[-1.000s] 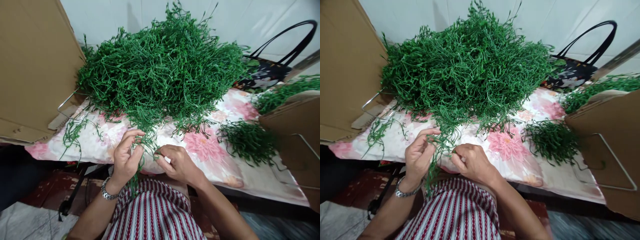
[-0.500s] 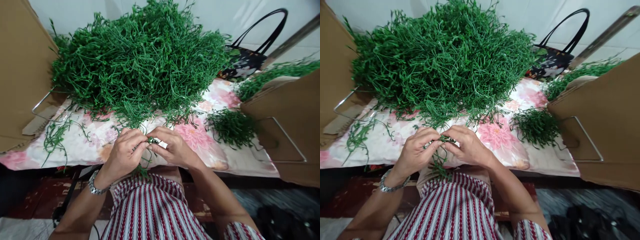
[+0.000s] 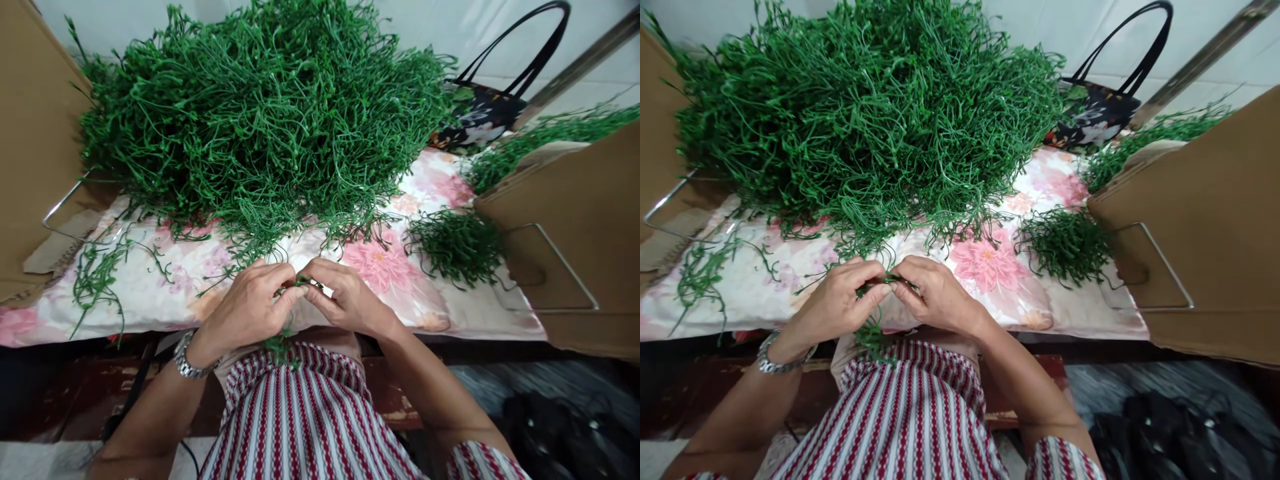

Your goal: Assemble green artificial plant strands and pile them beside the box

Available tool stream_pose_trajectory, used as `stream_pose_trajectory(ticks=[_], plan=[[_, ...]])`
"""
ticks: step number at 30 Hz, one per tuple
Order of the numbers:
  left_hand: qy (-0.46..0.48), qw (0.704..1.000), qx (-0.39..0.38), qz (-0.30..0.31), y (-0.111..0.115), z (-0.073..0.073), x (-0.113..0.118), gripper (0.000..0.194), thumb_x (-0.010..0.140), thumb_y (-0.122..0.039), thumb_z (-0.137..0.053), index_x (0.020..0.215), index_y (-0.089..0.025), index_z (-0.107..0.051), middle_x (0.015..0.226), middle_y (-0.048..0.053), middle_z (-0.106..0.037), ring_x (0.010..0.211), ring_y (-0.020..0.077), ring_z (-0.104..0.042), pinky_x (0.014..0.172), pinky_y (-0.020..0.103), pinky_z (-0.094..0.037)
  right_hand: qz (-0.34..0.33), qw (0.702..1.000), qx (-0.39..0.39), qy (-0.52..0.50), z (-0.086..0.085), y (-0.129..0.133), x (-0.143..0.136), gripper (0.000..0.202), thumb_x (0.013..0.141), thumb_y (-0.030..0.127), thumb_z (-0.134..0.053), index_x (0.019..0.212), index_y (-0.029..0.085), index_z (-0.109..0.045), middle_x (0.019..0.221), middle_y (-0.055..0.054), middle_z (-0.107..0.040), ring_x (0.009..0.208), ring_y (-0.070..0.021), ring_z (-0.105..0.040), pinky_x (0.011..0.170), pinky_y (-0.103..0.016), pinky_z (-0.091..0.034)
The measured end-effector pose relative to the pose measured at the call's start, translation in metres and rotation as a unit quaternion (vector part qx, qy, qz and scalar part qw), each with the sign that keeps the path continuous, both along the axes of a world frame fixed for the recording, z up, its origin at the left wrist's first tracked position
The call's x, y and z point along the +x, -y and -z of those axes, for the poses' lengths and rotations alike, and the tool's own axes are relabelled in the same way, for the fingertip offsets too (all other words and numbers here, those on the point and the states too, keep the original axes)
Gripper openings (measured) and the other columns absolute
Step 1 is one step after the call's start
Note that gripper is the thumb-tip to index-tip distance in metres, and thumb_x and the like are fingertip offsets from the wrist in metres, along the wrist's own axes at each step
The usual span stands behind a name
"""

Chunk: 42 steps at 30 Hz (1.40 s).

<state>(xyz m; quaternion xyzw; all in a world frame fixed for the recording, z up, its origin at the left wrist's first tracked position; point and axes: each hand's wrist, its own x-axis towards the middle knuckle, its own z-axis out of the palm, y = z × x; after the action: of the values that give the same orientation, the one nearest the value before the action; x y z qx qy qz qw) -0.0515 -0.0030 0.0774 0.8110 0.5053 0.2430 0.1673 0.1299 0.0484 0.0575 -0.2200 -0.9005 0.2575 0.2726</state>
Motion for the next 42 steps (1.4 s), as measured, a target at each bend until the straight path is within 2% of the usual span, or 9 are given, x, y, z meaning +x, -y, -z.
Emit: stream_pose_trajectory(ticks=[7, 12, 16, 21, 25, 28, 33, 38, 42], plan=[[-0.081, 0.995, -0.026, 0.049, -0.002, 0.000, -0.003, 0.024, 0.087, -0.020, -0.043, 0.063, -0.018, -0.043, 0.057, -0.002, -0.049, 0.057, 0.0133, -0.044, 0.058, 0.028, -0.029, -0.035, 0.999, -0.001, 0.033, -0.002, 0.001, 0.005, 0.011, 0.092, 0.020, -0.043, 0.089, 0.014, -0.052, 0.076, -0.004, -0.054, 0.073, -0.0141, -0.050, 0.066, -0.025, -0.040], [-0.108, 0.991, -0.015, 0.072, -0.004, -0.001, -0.001, 0.026, 0.088, -0.021, -0.043, 0.061, -0.018, -0.043, 0.057, -0.002, -0.051, 0.056, 0.0138, -0.045, 0.058, 0.030, -0.028, -0.028, 0.995, 0.081, 0.049, 0.000, 0.000, 0.006, 0.015, 0.091, 0.017, -0.037, 0.081, 0.015, -0.048, 0.072, -0.003, -0.049, 0.069, -0.0146, -0.044, 0.064, -0.026, -0.037], [-0.121, 0.981, -0.018, 0.153, -0.003, -0.004, -0.001, 0.026, 0.086, -0.016, -0.042, 0.059, -0.018, -0.045, 0.057, -0.002, -0.053, 0.054, 0.0126, -0.046, 0.059, 0.030, -0.030, -0.060, 0.981, 0.147, 0.113, -0.001, 0.007, 0.011, 0.016, 0.088, 0.014, -0.036, 0.075, 0.018, -0.045, 0.066, -0.001, -0.047, 0.061, -0.0136, -0.039, 0.057, -0.026, -0.030], [-0.127, 0.954, -0.072, 0.261, 0.002, -0.015, -0.021, 0.024, 0.084, -0.015, -0.046, 0.060, -0.018, -0.048, 0.054, -0.002, -0.052, 0.052, 0.0118, -0.044, 0.059, 0.029, -0.032, -0.111, 0.976, 0.105, 0.152, -0.008, 0.018, 0.041, 0.016, 0.085, 0.011, -0.036, 0.073, 0.019, -0.044, 0.060, 0.002, -0.047, 0.051, -0.0110, -0.038, 0.049, -0.026, -0.024], [-0.069, 0.976, -0.085, 0.187, -0.002, -0.015, -0.036, 0.031, 0.085, -0.013, -0.046, 0.054, -0.017, -0.046, 0.049, -0.003, -0.044, 0.050, 0.0103, -0.041, 0.056, 0.027, -0.030, -0.005, 0.996, 0.046, 0.077, -0.011, 0.014, 0.062, 0.016, 0.089, 0.013, -0.035, 0.080, 0.019, -0.047, 0.059, 0.002, -0.050, 0.051, -0.0099, -0.044, 0.050, -0.023, -0.032], [-0.014, 0.988, -0.090, 0.123, -0.007, -0.008, -0.022, 0.029, 0.087, -0.019, -0.046, 0.059, -0.016, -0.051, 0.053, -0.002, -0.046, 0.052, 0.0096, -0.043, 0.054, 0.025, -0.031, 0.074, 0.997, 0.010, 0.001, -0.006, 0.014, 0.048, 0.016, 0.094, 0.023, -0.036, 0.094, 0.017, -0.051, 0.074, -0.002, -0.060, 0.055, -0.0084, -0.050, 0.052, -0.021, -0.037], [0.102, 0.987, -0.113, 0.054, -0.008, 0.003, 0.010, 0.027, 0.088, -0.021, -0.046, 0.063, -0.015, -0.053, 0.054, -0.004, -0.045, 0.050, 0.0066, -0.042, 0.050, 0.021, -0.030, 0.043, 0.999, 0.026, -0.014, 0.016, 0.021, 0.008, 0.033, 0.091, 0.044, -0.044, 0.100, 0.013, -0.048, 0.083, -0.007, -0.062, 0.067, -0.0120, -0.055, 0.056, -0.023, -0.041], [0.016, 0.990, -0.071, 0.124, -0.007, 0.002, 0.006, 0.028, 0.089, -0.023, -0.045, 0.064, -0.016, -0.054, 0.057, -0.002, -0.051, 0.055, 0.0097, -0.046, 0.054, 0.024, -0.032, 0.031, 0.995, 0.059, 0.075, 0.021, 0.022, 0.012, 0.027, 0.095, 0.032, -0.035, 0.075, 0.017, -0.044, 0.063, 0.001, -0.050, 0.052, -0.0091, -0.042, 0.049, -0.023, -0.030], [-0.069, 0.970, -0.028, 0.232, -0.001, -0.004, -0.001, 0.024, 0.088, -0.018, -0.044, 0.064, -0.017, -0.050, 0.058, -0.001, -0.052, 0.055, 0.0121, -0.045, 0.056, 0.028, -0.033, -0.084, 0.984, 0.082, 0.136, 0.008, 0.023, 0.020, 0.023, 0.094, 0.024, -0.036, 0.074, 0.018, -0.045, 0.062, 0.001, -0.049, 0.051, -0.0091, -0.040, 0.049, -0.025, -0.027]])
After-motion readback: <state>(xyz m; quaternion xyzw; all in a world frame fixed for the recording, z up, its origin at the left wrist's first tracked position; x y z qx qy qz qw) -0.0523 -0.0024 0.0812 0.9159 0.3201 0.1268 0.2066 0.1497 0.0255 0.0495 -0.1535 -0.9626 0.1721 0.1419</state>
